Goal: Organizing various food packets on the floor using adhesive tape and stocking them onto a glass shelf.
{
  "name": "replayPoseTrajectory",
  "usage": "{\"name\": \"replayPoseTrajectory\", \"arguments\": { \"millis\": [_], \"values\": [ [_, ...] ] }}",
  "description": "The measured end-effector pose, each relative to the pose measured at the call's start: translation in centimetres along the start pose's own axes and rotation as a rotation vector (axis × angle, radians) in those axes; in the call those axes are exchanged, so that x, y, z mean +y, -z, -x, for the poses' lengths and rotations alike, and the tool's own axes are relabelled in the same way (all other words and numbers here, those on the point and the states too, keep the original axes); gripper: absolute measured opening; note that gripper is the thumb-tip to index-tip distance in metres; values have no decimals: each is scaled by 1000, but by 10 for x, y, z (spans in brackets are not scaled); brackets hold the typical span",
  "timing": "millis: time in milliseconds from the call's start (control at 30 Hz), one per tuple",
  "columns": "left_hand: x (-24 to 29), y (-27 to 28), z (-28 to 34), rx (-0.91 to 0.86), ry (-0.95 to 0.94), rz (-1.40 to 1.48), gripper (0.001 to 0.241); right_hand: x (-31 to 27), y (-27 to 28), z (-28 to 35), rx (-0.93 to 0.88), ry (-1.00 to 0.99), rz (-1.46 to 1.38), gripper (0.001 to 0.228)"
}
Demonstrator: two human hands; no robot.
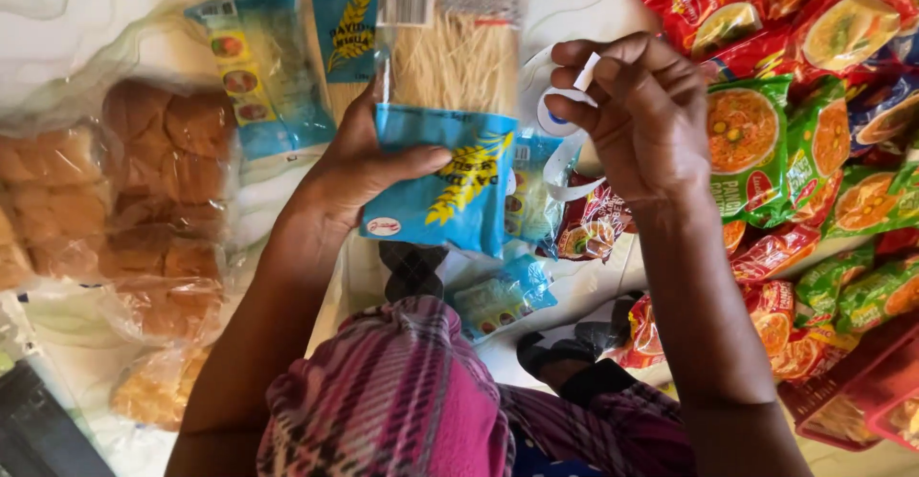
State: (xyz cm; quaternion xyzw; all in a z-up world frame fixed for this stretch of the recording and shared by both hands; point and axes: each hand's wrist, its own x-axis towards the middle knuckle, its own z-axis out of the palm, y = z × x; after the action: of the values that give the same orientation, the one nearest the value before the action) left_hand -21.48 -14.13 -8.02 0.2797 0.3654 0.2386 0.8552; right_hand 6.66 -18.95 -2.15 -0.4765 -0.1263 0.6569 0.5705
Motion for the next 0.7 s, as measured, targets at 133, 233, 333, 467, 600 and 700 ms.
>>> {"name": "replayPoseTrajectory", "arguments": {
  "millis": [133,233,333,467,600,700],
  "values": [
    [22,-21,1,-12,5,-43,103,-13,-20,6,-34,147,259,4],
    [19,-26,5,-87,-18,-125,114,-27,-37,7,-110,462,795,4],
    [15,-32,8,-125,-193,-363,111,-35,-49,5,-225,832,1367,13],
    [16,-47,12,13,-327,-599,111,-32,-58,2,-239,1068,1667,21],
    [16,-51,15,64,-430,-660,107,-22,-62,1,-193,1123,1770,22],
    [19,-54,13,86,-445,-709,109,-16,-65,-1,-172,1112,1804,20]
  ]
}}
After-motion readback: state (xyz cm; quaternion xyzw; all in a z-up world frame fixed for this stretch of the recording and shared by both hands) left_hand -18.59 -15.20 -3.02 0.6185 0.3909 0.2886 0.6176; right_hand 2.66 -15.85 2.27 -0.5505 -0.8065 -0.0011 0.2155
